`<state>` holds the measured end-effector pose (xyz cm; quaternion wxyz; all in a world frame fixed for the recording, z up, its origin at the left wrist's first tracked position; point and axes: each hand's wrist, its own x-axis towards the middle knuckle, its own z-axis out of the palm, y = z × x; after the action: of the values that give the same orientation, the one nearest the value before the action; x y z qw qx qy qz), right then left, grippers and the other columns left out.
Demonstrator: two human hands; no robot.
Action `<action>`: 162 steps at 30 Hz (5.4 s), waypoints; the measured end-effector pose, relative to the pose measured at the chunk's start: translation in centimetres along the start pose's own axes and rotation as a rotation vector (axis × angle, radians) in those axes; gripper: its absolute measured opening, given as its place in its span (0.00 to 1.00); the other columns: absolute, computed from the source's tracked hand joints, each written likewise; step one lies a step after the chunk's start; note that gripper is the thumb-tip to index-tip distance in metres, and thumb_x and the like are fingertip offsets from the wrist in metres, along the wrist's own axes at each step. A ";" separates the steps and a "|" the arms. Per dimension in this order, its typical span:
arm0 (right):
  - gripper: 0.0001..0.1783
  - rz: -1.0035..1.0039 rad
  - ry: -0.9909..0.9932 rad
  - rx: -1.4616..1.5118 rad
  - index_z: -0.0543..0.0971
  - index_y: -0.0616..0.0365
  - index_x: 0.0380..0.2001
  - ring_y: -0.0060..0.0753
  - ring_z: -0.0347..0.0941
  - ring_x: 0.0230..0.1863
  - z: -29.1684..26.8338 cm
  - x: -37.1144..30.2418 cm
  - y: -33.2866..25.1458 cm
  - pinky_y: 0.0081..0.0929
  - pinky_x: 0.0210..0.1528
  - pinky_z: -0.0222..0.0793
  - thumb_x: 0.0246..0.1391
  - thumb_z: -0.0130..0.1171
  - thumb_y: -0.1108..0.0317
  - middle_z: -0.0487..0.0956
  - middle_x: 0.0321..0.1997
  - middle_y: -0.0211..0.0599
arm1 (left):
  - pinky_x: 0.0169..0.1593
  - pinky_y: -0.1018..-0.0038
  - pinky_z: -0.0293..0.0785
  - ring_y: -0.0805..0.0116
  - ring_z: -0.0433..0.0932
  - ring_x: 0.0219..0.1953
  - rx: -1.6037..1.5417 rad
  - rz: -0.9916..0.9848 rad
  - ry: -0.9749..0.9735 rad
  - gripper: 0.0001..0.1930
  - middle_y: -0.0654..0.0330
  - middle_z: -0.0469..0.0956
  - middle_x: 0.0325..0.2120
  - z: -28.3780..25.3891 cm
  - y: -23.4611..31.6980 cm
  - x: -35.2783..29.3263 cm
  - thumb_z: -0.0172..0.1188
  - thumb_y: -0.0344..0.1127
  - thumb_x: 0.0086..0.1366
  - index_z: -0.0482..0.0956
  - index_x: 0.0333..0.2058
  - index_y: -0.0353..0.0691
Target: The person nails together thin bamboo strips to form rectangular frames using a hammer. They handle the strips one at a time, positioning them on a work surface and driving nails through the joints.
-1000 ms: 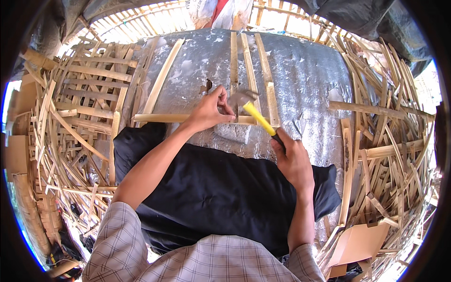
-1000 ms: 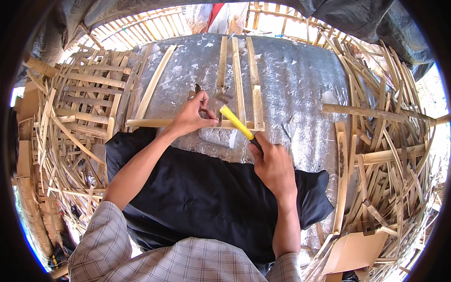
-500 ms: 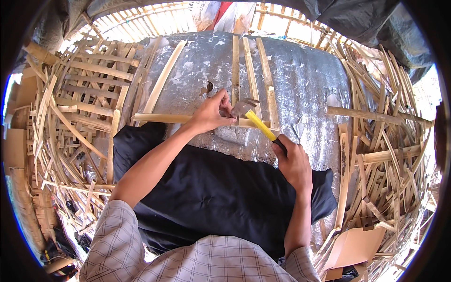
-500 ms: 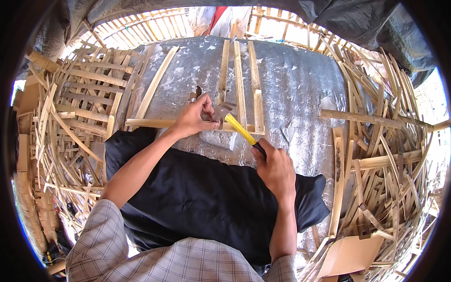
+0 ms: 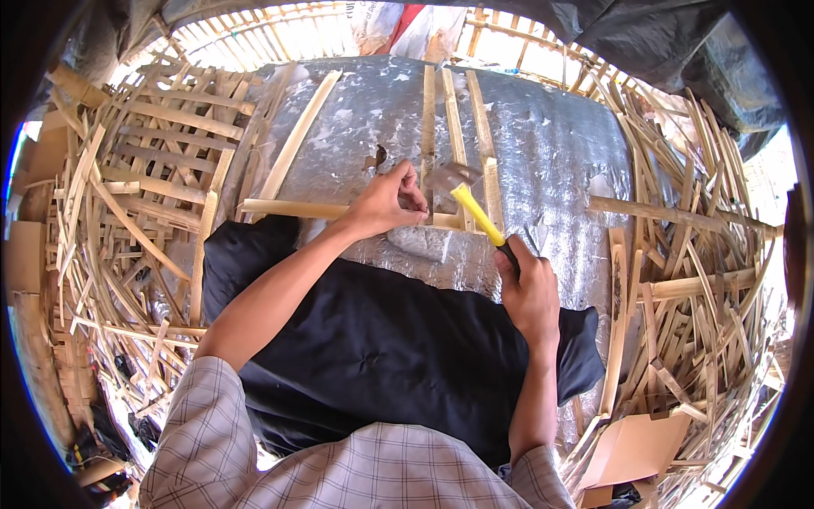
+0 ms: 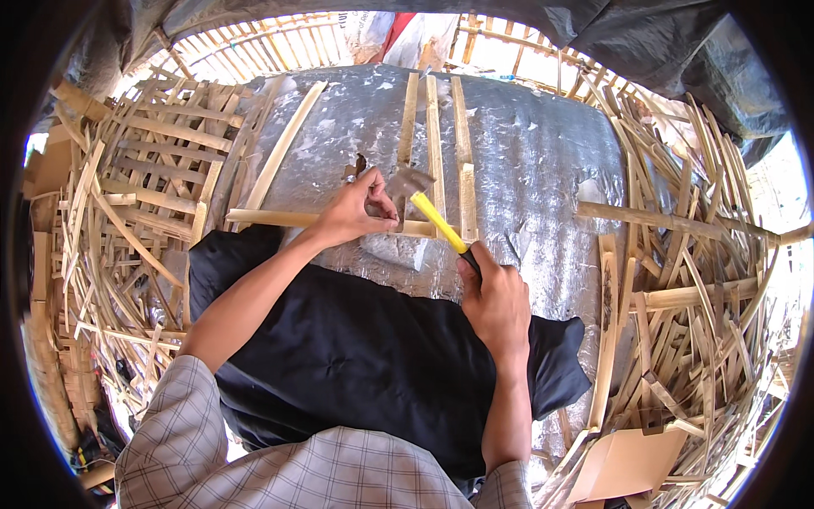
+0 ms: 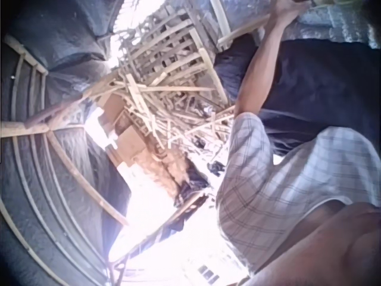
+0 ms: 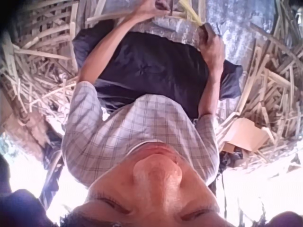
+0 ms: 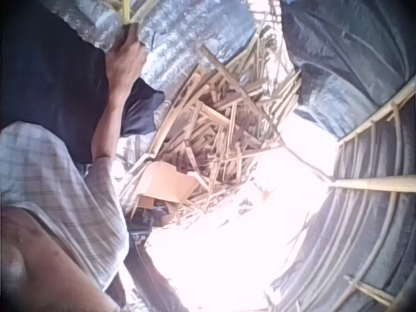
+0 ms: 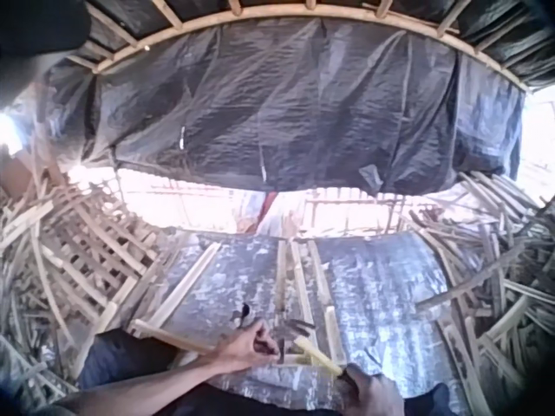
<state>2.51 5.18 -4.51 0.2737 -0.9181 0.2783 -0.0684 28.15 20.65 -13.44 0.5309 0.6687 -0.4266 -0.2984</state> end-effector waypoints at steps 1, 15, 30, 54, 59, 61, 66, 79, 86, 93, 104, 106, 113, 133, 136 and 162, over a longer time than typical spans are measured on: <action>0.11 0.002 0.004 0.056 0.78 0.51 0.45 0.69 0.77 0.32 0.0 0.0 0.0 0.62 0.36 0.71 0.68 0.60 0.57 0.79 0.23 0.57 | 0.44 0.72 0.80 0.75 0.83 0.36 -0.012 -0.020 -0.004 0.28 0.60 0.81 0.33 0.0 0.0 0.0 0.75 0.24 0.58 0.57 0.37 0.44; 0.11 -0.063 0.029 -0.166 0.78 0.53 0.45 0.68 0.78 0.30 0.0 -0.3 -0.3 0.61 0.34 0.70 0.69 0.60 0.58 0.79 0.23 0.57 | 0.41 0.73 0.81 0.74 0.85 0.36 0.040 0.007 -0.008 0.28 0.56 0.85 0.31 -0.2 0.1 0.2 0.74 0.23 0.59 0.56 0.38 0.44; 0.11 -0.033 -0.035 -0.190 0.78 0.53 0.40 0.68 0.77 0.32 -0.7 -0.1 0.8 0.60 0.33 0.69 0.69 0.60 0.57 0.80 0.24 0.54 | 0.78 0.52 0.55 0.57 0.58 0.77 0.666 0.145 -0.242 0.35 0.63 0.65 0.73 -2.0 0.1 0.0 0.73 0.49 0.63 0.73 0.67 0.54; 0.13 0.079 0.006 0.143 0.78 0.59 0.37 0.70 0.75 0.35 4.6 1.9 4.0 0.55 0.35 0.67 0.69 0.61 0.60 0.78 0.27 0.57 | 0.56 0.59 0.76 0.55 0.79 0.50 0.528 0.173 -0.132 0.19 0.57 0.81 0.45 -1.2 -0.4 0.1 0.66 0.26 0.66 0.86 0.55 0.46; 0.13 0.090 -0.012 0.123 0.78 0.58 0.38 0.69 0.76 0.36 4.6 2.0 4.0 0.57 0.36 0.68 0.69 0.61 0.58 0.80 0.29 0.55 | 0.52 0.59 0.77 0.52 0.81 0.46 0.530 0.205 -0.066 0.09 0.55 0.82 0.42 -0.6 -0.3 0.3 0.66 0.26 0.66 0.86 0.44 0.37; 0.13 0.085 -0.013 0.127 0.79 0.58 0.39 0.69 0.77 0.37 4.8 2.0 3.9 0.57 0.37 0.69 0.69 0.61 0.58 0.81 0.29 0.55 | 0.51 0.59 0.77 0.51 0.81 0.45 0.533 0.227 -0.060 0.05 0.55 0.82 0.40 -0.6 -0.4 0.3 0.66 0.26 0.66 0.84 0.41 0.35; 0.13 0.082 -0.037 0.092 0.79 0.57 0.40 0.69 0.77 0.38 4.8 1.9 3.4 0.57 0.37 0.70 0.69 0.61 0.58 0.82 0.30 0.55 | 0.50 0.57 0.77 0.49 0.81 0.44 0.520 0.224 -0.049 0.04 0.53 0.80 0.37 -0.4 -0.1 0.1 0.64 0.25 0.66 0.78 0.38 0.33; 0.14 0.057 -0.019 0.073 0.79 0.56 0.40 0.71 0.78 0.35 5.2 1.8 3.8 0.59 0.36 0.71 0.69 0.61 0.56 0.81 0.28 0.56 | 0.44 0.58 0.74 0.52 0.78 0.37 0.481 0.197 -0.097 0.04 0.53 0.75 0.35 -0.2 1.6 -0.3 0.59 0.23 0.64 0.75 0.38 0.35; 0.14 0.030 0.002 0.061 0.79 0.56 0.40 0.70 0.78 0.35 4.9 1.6 3.5 0.60 0.36 0.71 0.69 0.60 0.55 0.81 0.27 0.56 | 0.43 0.62 0.76 0.56 0.77 0.39 0.430 0.238 -0.090 0.04 0.55 0.73 0.36 0.4 0.8 -0.3 0.59 0.21 0.66 0.76 0.38 0.34; 0.14 0.020 0.007 0.054 0.80 0.55 0.41 0.69 0.78 0.35 4.7 1.6 3.5 0.59 0.36 0.72 0.69 0.60 0.55 0.81 0.26 0.56 | 0.46 0.64 0.77 0.57 0.79 0.41 0.268 0.213 -0.119 0.03 0.55 0.75 0.37 0.4 1.2 -0.2 0.60 0.21 0.68 0.77 0.38 0.34; 0.13 0.028 0.000 0.048 0.82 0.53 0.43 0.70 0.78 0.35 4.6 1.6 3.7 0.59 0.36 0.72 0.69 0.60 0.56 0.81 0.27 0.56 | 0.48 0.61 0.76 0.53 0.80 0.42 0.445 0.190 -0.115 0.03 0.55 0.76 0.38 0.1 1.8 -0.2 0.62 0.25 0.69 0.79 0.40 0.35; 0.12 0.031 -0.010 0.049 0.82 0.53 0.43 0.70 0.78 0.35 4.6 1.7 3.6 0.59 0.36 0.72 0.69 0.61 0.56 0.81 0.27 0.56 | 0.48 0.61 0.76 0.54 0.80 0.42 0.480 0.202 -0.115 0.03 0.56 0.76 0.38 0.1 1.9 -0.3 0.62 0.25 0.70 0.79 0.41 0.35; 0.12 0.047 -0.014 0.062 0.82 0.54 0.43 0.69 0.79 0.35 4.2 1.5 3.1 0.58 0.36 0.73 0.69 0.61 0.57 0.81 0.27 0.56 | 0.48 0.62 0.77 0.56 0.81 0.42 0.467 0.244 -0.102 0.04 0.57 0.78 0.39 0.6 1.8 -0.3 0.63 0.24 0.68 0.81 0.41 0.36; 0.13 0.043 -0.036 0.297 0.79 0.63 0.40 0.59 0.68 0.24 4.1 1.0 4.2 0.47 0.31 0.65 0.69 0.61 0.62 0.74 0.22 0.54 | 0.47 0.74 0.75 0.81 0.81 0.37 0.157 0.109 0.114 0.22 0.65 0.85 0.29 1.1 -0.7 -0.6 0.78 0.29 0.59 0.70 0.43 0.41; 0.13 0.030 -0.052 0.362 0.78 0.65 0.39 0.51 0.62 0.23 3.4 0.8 4.0 0.43 0.30 0.63 0.69 0.61 0.64 0.71 0.22 0.51 | 0.46 0.74 0.75 0.80 0.82 0.37 0.112 0.047 0.096 0.22 0.63 0.86 0.30 1.1 -0.2 -0.7 0.77 0.28 0.59 0.70 0.43 0.41; 0.12 0.002 0.031 0.063 0.79 0.55 0.39 0.69 0.77 0.33 0.1 -0.9 0.2 0.57 0.35 0.70 0.67 0.63 0.57 0.79 0.24 0.54 | 0.43 0.73 0.80 0.75 0.84 0.36 0.104 0.104 0.059 0.25 0.63 0.79 0.29 1.1 0.5 -0.4 0.75 0.23 0.58 0.63 0.40 0.41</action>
<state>1.65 5.56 -4.69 0.2983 -0.9076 0.2810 -0.0913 26.93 20.46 -13.29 0.5227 0.6807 -0.4597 -0.2282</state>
